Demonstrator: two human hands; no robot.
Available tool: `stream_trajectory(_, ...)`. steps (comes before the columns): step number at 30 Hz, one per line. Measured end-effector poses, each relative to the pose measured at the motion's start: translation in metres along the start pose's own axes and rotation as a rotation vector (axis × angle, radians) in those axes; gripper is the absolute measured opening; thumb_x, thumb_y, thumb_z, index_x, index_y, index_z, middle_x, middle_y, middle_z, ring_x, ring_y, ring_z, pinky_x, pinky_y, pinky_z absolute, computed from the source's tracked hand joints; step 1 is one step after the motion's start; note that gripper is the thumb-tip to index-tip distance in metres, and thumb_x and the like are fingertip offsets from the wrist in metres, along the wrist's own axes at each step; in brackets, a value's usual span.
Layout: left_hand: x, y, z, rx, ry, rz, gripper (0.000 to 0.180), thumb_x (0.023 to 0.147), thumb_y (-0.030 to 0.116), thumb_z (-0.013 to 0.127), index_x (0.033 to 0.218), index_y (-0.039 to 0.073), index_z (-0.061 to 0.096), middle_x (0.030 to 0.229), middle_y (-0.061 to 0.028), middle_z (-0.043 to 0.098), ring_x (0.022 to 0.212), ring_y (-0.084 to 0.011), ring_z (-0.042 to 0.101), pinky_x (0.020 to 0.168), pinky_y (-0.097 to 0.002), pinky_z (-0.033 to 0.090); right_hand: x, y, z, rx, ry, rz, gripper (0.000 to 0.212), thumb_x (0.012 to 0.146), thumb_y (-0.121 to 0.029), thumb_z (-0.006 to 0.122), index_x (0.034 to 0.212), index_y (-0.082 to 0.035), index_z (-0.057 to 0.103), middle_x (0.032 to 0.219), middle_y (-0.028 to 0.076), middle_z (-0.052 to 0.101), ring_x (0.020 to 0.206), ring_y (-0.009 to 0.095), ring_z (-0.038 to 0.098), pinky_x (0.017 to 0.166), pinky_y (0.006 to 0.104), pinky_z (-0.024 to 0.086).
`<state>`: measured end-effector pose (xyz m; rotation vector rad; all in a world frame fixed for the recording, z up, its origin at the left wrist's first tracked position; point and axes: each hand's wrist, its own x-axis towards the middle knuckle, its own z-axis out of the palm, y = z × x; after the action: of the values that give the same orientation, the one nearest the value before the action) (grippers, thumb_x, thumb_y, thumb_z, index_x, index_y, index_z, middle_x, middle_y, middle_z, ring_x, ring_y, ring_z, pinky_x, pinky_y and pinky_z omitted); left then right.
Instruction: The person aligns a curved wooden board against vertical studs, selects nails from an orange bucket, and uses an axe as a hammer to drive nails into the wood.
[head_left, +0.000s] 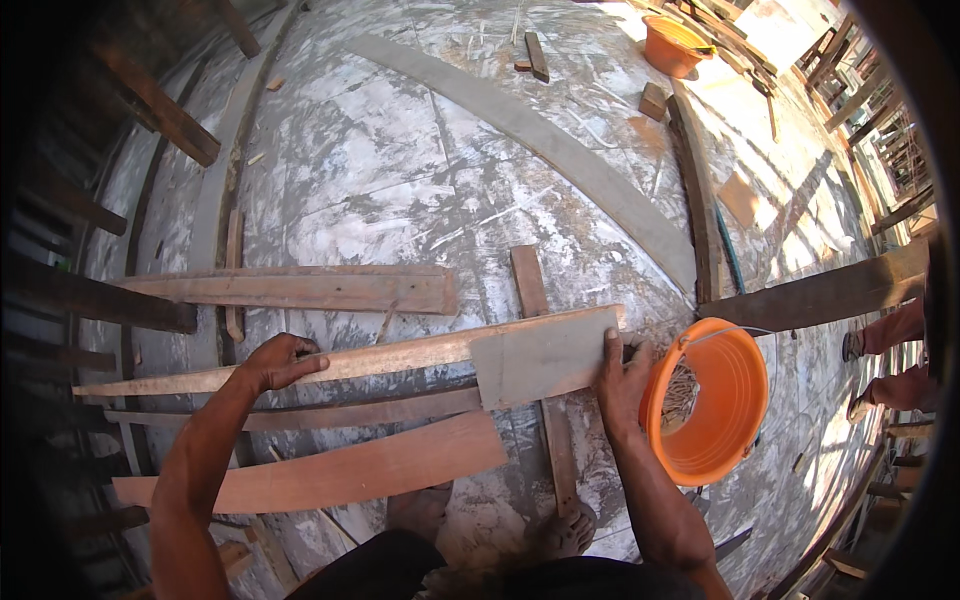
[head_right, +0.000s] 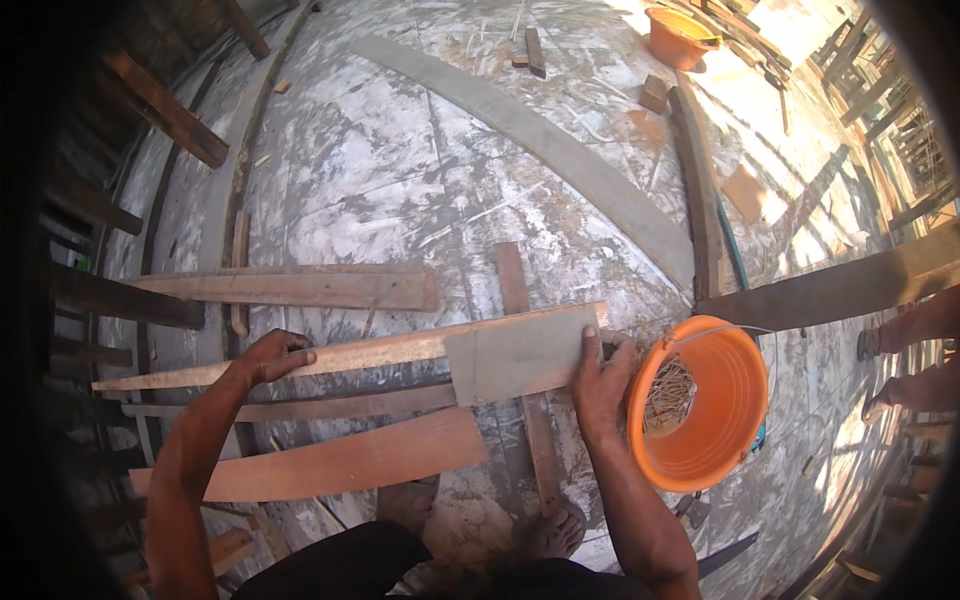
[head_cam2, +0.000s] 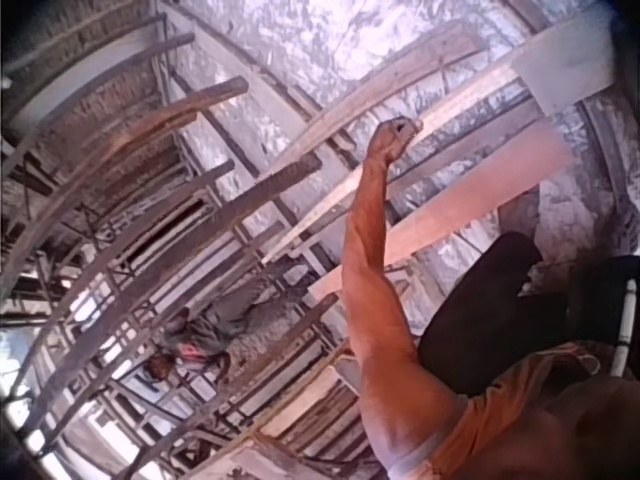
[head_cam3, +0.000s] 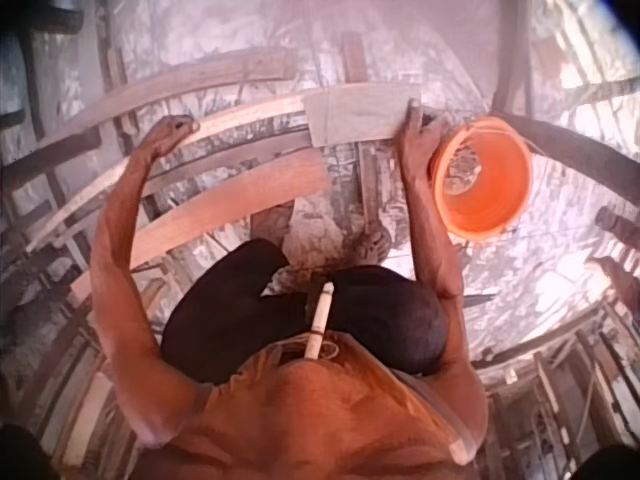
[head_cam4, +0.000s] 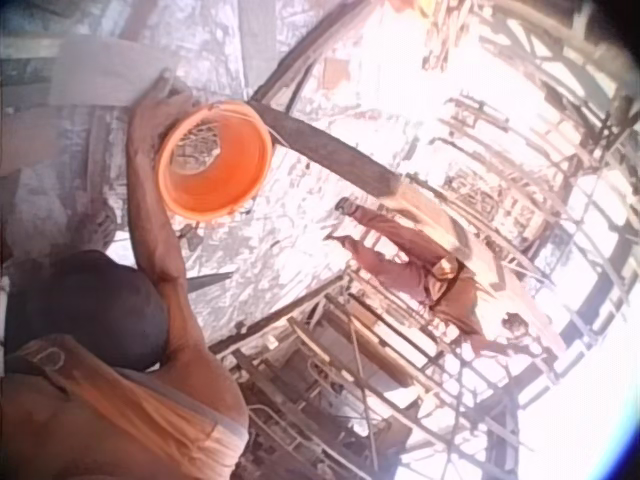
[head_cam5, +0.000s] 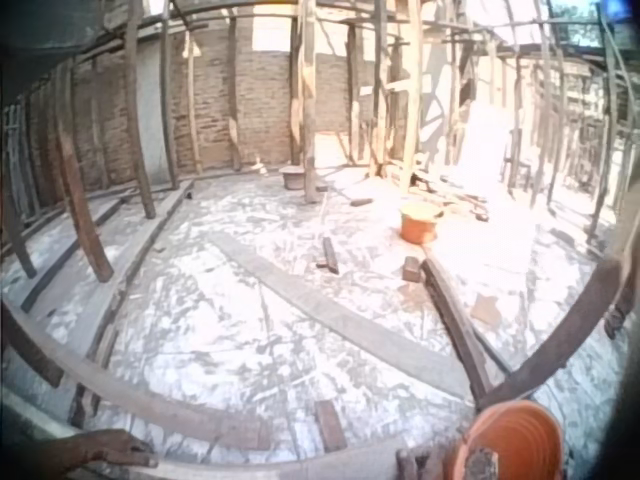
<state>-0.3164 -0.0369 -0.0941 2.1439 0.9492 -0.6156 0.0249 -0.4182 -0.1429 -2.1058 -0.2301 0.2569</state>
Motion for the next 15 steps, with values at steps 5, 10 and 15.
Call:
stream_trajectory(5, 0.003, -0.006, 0.002, 0.034, 0.005, -0.034, 0.057, 0.088, 0.053, 0.070, 0.100, -0.003, 0.075, 0.086, -0.0139, 0.073, 0.078, -0.0220, 0.064, 0.076, -0.0399, 0.051, 0.000, -0.003, 0.002, 0.056, 0.025, -0.030, 0.040, 0.102, -0.030, 0.064, 0.119, 0.005, 0.055, 0.110, 0.018, 0.059, 0.102, 0.026, 0.056, 0.091, 0.0407, 0.046)
stream_trajectory(10, 0.006, -0.008, -0.005, -0.034, 0.005, -0.145, 0.066, 0.085, 0.065, 0.071, 0.079, 0.000, 0.078, 0.064, -0.0135, 0.065, 0.067, -0.0208, 0.062, 0.071, -0.0393, 0.050, -0.006, -0.020, 0.006, 0.100, 0.092, -0.003, 0.052, 0.103, -0.031, 0.063, 0.137, 0.005, 0.047, 0.116, 0.019, 0.057, 0.104, 0.026, 0.056, 0.092, 0.0416, 0.046)
stream_trajectory(15, 0.021, -0.005, -0.008, 0.112, 0.024, -0.272, 0.089, 0.075, 0.087, 0.063, 0.076, -0.001, 0.078, 0.064, -0.0157, 0.065, 0.064, -0.0251, 0.063, 0.068, -0.0451, 0.051, 0.021, 0.001, 0.018, -0.070, 0.051, -0.159, 0.054, 0.104, -0.036, 0.060, 0.136, 0.006, 0.052, 0.123, 0.023, 0.056, 0.112, 0.032, 0.055, 0.100, 0.0450, 0.043)
